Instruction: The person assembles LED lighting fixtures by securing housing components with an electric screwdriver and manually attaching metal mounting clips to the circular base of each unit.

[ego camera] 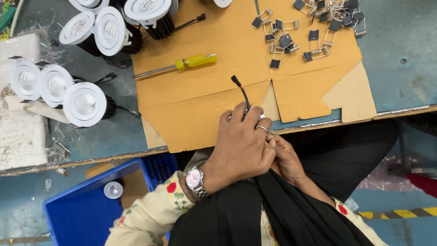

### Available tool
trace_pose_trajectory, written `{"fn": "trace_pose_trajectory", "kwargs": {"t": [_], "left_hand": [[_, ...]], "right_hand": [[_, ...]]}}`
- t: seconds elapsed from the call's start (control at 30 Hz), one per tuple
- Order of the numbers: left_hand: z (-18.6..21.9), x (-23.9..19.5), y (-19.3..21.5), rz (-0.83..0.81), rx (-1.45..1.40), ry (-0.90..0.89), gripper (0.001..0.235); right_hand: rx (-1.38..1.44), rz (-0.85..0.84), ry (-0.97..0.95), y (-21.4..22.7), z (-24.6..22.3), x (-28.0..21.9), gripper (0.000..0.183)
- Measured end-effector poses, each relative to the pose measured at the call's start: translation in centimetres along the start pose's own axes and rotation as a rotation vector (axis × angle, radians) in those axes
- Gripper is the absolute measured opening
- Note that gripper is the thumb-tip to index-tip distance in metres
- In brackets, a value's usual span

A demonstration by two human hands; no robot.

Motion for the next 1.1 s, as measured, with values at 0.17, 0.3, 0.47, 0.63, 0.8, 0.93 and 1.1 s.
{"fn": "trace_pose_trajectory", "kwargs": {"t": [0.17,0.3,0.47,0.63,0.8,0.93,1.1], "left_hand": [[0.0,0.0,-0.3,0.045,0.011,0.017,0.036],[-0.1,0.3,-0.9,0.046,0.030,0.040,0.035],[-0.1,0.4,-1.1,0.120,0.035,0.051,0.023],[-0.2,0.5,-0.9,0.104,0.008,0.070,0.022],[-0.3,0.5,-0.5,0.068,-0.048,0.068,0.028],[-0.6,0.6,-0.3,0.006,-0.081,0.072,0.028],[-0.7,0.6,-0.5,0.009,-0.058,0.070,0.027]], "right_hand": [[-0.090,0.057,-0.016,0.7,0.4,-0.3,0.025],[-0.001,-0.058,0.028,1.5,0.5,-0.6,0.016],[-0.218,0.148,-0.011,0.3,-0.6,-0.9,0.024],[-0.329,0.169,0.027,0.2,-1.5,-1.2,0.019],[-0.700,0.214,0.170,-0.6,-3.8,-1.3,0.014],[-0.976,0.215,0.291,-4.3,-5.5,-1.7,0.012],[-1.271,0.171,0.399,-8.4,-7.4,-1.5,0.011]]}}
Point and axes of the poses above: each hand's wrist, its own x-axis towards the middle knuckle, its own y-axis out of the back of the hand, z = x × y, the point moved 3 cm from there along x, towards the middle knuckle, and after that the axes turned 5 degrees about y, right-handed, at the moved point
